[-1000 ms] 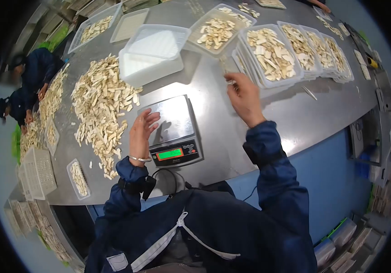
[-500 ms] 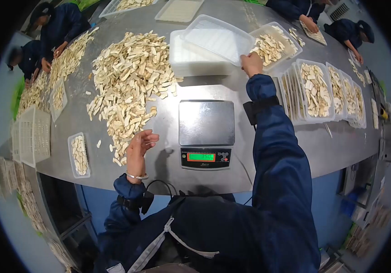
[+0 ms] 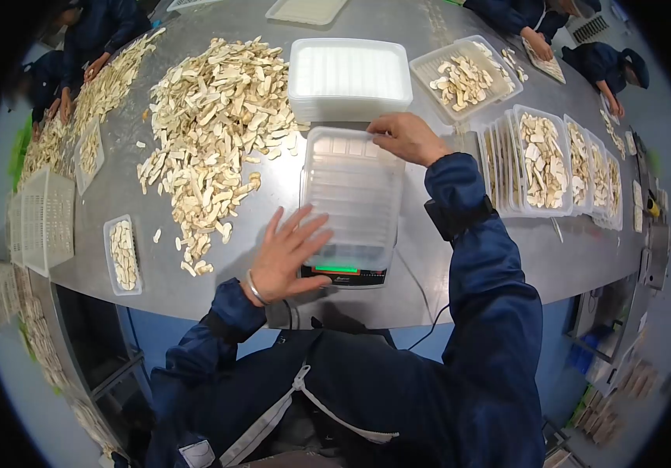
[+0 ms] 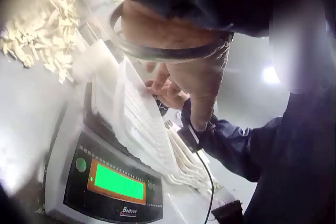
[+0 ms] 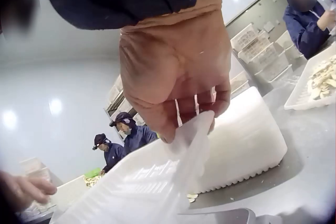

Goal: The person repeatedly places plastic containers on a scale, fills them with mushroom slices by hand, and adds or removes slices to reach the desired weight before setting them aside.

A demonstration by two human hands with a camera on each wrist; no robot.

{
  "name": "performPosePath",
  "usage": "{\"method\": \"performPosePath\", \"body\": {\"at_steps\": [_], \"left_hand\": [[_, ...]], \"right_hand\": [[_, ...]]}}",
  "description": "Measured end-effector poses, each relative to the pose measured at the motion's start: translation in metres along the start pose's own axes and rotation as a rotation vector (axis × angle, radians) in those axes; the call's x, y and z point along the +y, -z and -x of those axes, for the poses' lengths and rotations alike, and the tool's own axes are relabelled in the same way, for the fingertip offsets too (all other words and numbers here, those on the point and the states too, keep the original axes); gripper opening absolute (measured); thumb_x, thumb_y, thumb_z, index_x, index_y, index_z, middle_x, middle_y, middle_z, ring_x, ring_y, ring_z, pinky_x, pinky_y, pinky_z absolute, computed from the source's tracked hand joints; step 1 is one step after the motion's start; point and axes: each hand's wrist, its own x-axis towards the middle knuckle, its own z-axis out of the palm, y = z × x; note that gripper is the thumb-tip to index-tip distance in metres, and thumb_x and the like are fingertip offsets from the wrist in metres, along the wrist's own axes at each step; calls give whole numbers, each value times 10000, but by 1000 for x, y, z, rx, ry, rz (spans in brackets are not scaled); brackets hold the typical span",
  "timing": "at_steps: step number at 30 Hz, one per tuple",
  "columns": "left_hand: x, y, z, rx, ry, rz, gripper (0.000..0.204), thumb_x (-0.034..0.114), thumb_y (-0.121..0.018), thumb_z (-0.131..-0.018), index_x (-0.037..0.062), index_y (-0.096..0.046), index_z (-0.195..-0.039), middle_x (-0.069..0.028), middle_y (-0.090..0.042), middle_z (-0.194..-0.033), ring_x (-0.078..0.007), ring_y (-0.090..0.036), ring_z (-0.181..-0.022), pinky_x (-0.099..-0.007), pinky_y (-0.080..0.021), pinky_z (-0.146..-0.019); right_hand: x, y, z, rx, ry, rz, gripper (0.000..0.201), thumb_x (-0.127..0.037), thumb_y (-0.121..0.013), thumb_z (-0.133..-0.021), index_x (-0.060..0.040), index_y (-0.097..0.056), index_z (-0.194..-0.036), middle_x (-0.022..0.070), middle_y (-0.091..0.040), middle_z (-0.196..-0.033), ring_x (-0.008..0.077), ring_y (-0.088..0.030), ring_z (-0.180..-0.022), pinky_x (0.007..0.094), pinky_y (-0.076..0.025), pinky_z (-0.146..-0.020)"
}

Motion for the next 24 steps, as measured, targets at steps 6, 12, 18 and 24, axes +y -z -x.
{"method": "performPosePath", "body": {"at_steps": [6, 12, 18, 24], "left_hand": [[1, -30, 6, -182, -23, -11, 399, 274, -730, -731, 148, -625, -1095, -57, -454, -1356, -290, -282, -1366, -597, -135, -1108], [-10, -43, 22, -160, -10, 16, 186, 182, -694, -762, 137, -671, -942, -52, -535, -1241, -292, -376, -1300, -589, -168, -1106], [-13, -37, 24, -144, -9, 22, 163, 171, -676, -773, 120, -655, -926, -63, -551, -1214, -295, -378, -1298, -580, -179, -1107], [-11, -38, 25, -136, 2, 45, 220, 187, -665, -778, 109, -638, -983, -73, -535, -1235, -299, -361, -1308, -561, -175, -1115]], "right_hand": [[-3, 10, -34, 337, 180, 346, 241, -100, -565, -787, -39, -660, -1001, 136, -636, -929, 314, -588, -911, 401, -474, -818], [25, -10, -75, 159, 191, 520, 147, -53, -527, -782, -41, -617, -897, 122, -623, -886, 308, -596, -888, 411, -484, -768], [18, -10, -83, 108, 238, 538, 121, -55, -533, -740, -23, -580, -847, 138, -612, -835, 319, -599, -854, 426, -487, -755], [16, -13, -91, 74, 275, 600, 103, -48, -530, -730, -21, -554, -826, 144, -609, -814, 331, -605, -836, 431, -486, -740]]}}
